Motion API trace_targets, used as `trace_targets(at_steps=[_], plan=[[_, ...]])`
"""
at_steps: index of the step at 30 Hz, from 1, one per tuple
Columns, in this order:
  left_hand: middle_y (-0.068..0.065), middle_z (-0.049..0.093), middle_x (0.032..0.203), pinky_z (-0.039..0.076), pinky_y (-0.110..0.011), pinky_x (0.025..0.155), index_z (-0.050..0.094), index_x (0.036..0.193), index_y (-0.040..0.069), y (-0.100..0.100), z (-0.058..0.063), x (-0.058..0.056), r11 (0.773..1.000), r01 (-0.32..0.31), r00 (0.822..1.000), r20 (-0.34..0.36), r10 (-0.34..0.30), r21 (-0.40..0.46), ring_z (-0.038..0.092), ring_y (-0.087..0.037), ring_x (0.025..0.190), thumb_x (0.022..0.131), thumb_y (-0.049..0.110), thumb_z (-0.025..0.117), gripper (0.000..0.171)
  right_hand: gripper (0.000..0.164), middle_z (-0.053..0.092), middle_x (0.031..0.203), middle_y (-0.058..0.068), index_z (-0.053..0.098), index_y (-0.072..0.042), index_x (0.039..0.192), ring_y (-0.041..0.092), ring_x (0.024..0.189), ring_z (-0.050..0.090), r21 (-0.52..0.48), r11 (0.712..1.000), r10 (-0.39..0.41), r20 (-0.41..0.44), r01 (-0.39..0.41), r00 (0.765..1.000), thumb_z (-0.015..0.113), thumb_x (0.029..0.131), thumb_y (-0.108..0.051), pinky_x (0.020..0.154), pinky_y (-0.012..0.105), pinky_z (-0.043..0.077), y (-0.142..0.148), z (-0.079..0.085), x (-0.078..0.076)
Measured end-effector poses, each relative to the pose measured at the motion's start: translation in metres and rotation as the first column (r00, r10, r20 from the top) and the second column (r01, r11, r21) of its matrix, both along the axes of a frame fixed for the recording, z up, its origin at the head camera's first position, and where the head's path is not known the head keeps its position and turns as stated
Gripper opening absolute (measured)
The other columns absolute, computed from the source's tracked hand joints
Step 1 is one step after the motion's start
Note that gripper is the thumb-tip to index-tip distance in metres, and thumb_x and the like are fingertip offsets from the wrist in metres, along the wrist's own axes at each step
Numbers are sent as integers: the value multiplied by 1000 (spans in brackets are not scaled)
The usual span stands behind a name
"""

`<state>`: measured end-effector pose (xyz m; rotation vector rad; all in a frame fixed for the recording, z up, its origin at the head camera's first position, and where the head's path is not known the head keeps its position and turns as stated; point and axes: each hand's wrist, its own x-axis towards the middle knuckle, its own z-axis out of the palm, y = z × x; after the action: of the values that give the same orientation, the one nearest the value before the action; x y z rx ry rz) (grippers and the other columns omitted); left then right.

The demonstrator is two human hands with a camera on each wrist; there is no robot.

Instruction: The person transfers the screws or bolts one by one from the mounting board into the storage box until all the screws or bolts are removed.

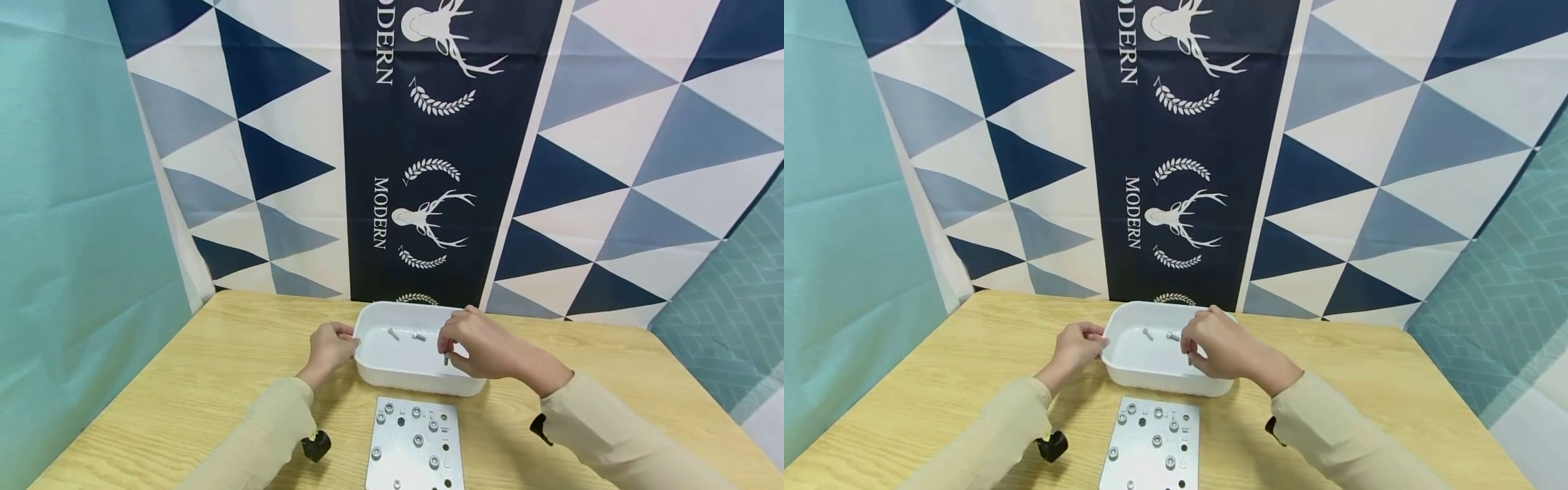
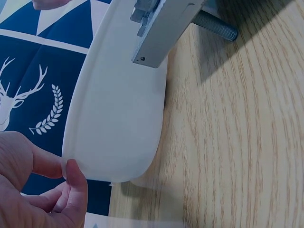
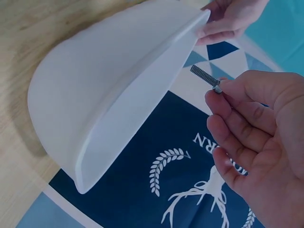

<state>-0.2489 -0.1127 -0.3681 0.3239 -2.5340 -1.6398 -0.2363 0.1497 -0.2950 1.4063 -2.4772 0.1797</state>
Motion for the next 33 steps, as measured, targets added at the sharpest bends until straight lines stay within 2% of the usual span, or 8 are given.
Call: trace_targets(at_steps=[7,12,17,21,26,30,33], plan=[[-15,67,89,58,-24,61,66,101,-6,2,1,-1,1000,2,1000,5,-2,-12,63,-17,72,83,2,68,20,13,69,74,-8,70,-15,77,12,73,60,2,999,-36,34,36,999,71,75,-3,68,24,38,1,0,-15],[-15,67,89,58,-24,61,66,102,-6,2,1,-1,1000,-1,1000,2,1,-16,63,-17,73,83,2,68,21,12,70,75,-7,71,-15,77,9,71,59,10,999,-49,61,49,997,71,76,-3,70,26,44,1,-1,-25],[-15,67,88,57,-23,61,67,101,-6,2,2,-1,1000,-16,1000,-7,16,-13,62,-16,72,82,2,68,20,12,70,75,-6,72,-13,78,12,71,60,18,998,-62,81,61,995,71,76,-2,68,25,49,-1,2,-35],[-14,67,87,56,-22,60,67,100,-5,1,3,-1,999,-26,1000,-9,25,-23,61,-16,72,81,2,69,20,11,69,74,-6,71,-14,78,10,70,58,34,997,-76,92,73,993,70,76,-3,68,24,48,-4,5,-44],[-14,67,87,56,-22,60,67,101,-6,1,1,0,1000,-11,1000,7,11,-26,61,-16,72,82,3,69,21,10,69,73,-4,71,-13,78,8,67,58,39,996,-84,131,79,988,69,78,-2,63,19,51,-8,7,-55],[-15,67,87,57,-24,60,66,102,-7,1,-1,0,1000,-4,1000,-4,4,-28,62,-17,71,82,2,68,22,11,70,74,-2,72,-11,78,11,67,61,47,995,-90,160,84,983,67,78,-1,62,18,51,-13,8,-64],[-15,67,87,58,-25,60,66,102,-8,1,0,0,1000,-5,1000,-15,4,-29,63,-17,71,82,2,68,22,12,71,74,-2,72,-11,77,8,66,61,52,995,-94,171,86,981,66,77,0,61,17,52,-17,10,-70]])
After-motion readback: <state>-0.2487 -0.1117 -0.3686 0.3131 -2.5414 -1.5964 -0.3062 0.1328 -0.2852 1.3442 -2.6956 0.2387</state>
